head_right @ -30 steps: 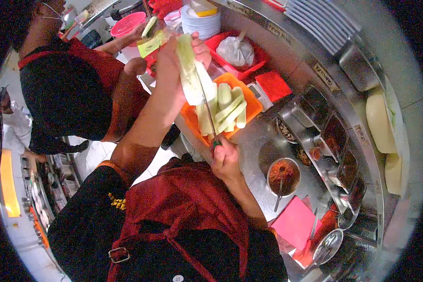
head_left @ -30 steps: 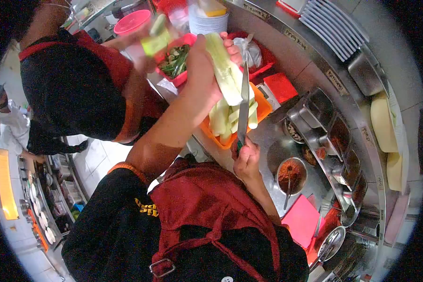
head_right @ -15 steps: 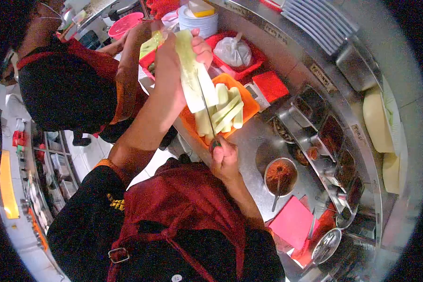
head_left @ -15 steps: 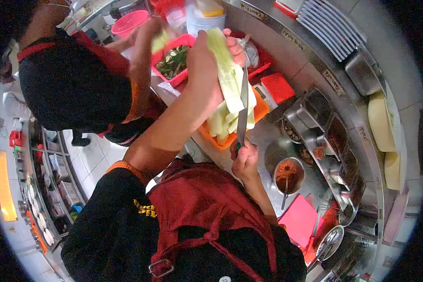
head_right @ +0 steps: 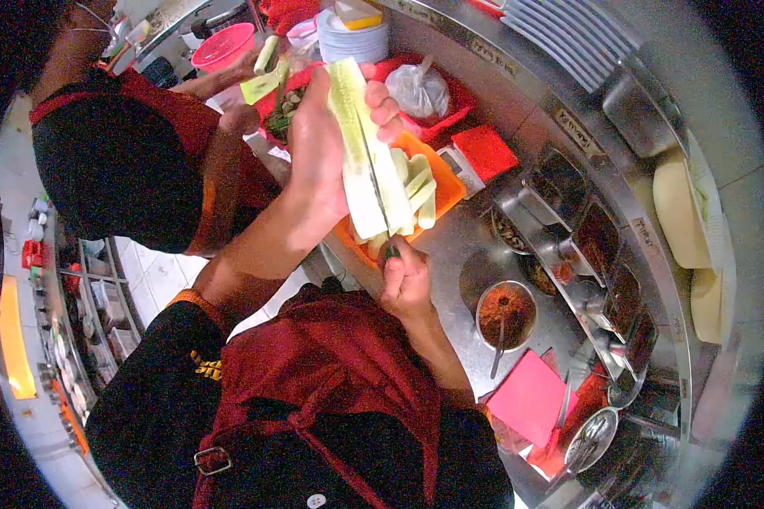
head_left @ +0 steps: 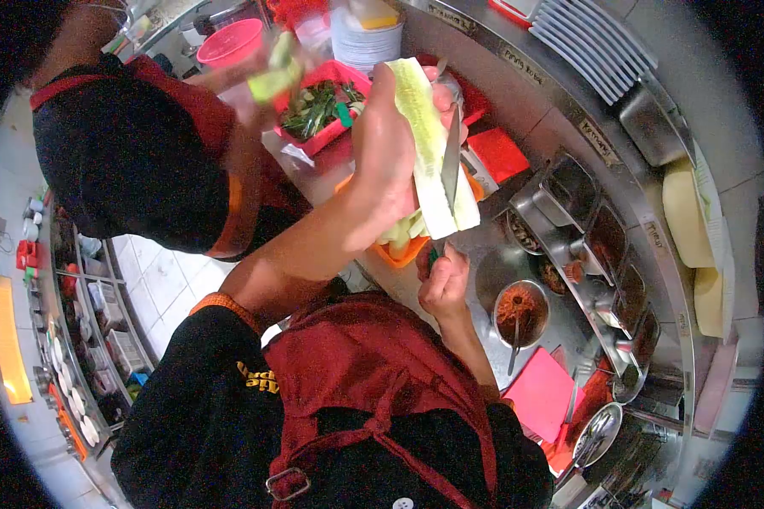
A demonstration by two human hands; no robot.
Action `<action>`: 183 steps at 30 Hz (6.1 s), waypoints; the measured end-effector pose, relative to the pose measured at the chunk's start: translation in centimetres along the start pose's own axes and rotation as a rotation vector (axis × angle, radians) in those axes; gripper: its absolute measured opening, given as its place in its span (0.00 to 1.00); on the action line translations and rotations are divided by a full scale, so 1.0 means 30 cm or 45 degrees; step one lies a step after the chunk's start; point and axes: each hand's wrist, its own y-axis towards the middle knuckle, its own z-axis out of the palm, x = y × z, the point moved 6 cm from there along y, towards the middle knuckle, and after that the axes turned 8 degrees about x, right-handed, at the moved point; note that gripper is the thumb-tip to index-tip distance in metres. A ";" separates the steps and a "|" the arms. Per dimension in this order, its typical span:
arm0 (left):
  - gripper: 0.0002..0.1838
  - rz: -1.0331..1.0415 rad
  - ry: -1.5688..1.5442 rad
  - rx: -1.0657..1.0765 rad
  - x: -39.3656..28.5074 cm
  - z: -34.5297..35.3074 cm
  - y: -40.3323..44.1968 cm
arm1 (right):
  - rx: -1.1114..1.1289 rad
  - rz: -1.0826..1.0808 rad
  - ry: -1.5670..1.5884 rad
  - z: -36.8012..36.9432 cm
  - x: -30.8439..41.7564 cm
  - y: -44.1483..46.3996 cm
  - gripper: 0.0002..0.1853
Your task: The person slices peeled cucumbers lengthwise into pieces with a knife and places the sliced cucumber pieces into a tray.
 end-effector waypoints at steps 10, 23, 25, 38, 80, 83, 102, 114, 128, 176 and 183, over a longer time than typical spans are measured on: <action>0.22 -0.022 0.162 -0.086 0.021 0.008 -0.047 | -0.127 -0.239 -0.128 -0.018 0.041 0.061 0.27; 0.23 -0.093 0.245 -0.026 0.061 0.015 -0.076 | -0.025 -0.123 -0.148 -0.034 0.033 0.099 0.19; 0.23 -0.094 0.231 -0.041 0.061 0.015 -0.074 | -0.086 -0.140 0.011 -0.032 0.031 0.104 0.16; 0.26 -0.167 0.323 0.058 0.111 0.022 -0.104 | 0.065 0.124 0.000 -0.037 0.073 0.134 0.27; 0.17 0.761 1.548 0.432 -0.067 0.045 -0.132 | -0.339 -0.918 -1.150 -0.214 0.268 0.351 0.17; 0.19 0.683 1.489 0.430 -0.067 0.035 -0.133 | -0.374 -0.988 -1.154 -0.217 0.269 0.362 0.19; 0.31 -0.226 1.935 0.023 0.275 -0.830 -0.028 | -0.349 0.251 -0.586 -0.298 -0.167 0.197 0.19; 0.33 -0.395 1.743 0.103 0.356 -0.843 -0.009 | -0.272 0.762 -0.066 -0.174 -0.417 -0.107 0.22; 0.23 -0.395 2.290 0.258 0.378 -0.815 0.031 | -0.253 0.867 -0.167 -0.173 -0.507 -0.224 0.22; 0.22 -0.054 1.814 -0.029 0.224 -0.789 0.064 | -0.236 0.658 -0.142 0.024 -0.418 -0.051 0.14; 0.22 0.239 1.654 -0.151 0.099 -0.866 0.147 | -0.279 0.888 -0.436 0.112 -0.390 -0.005 0.26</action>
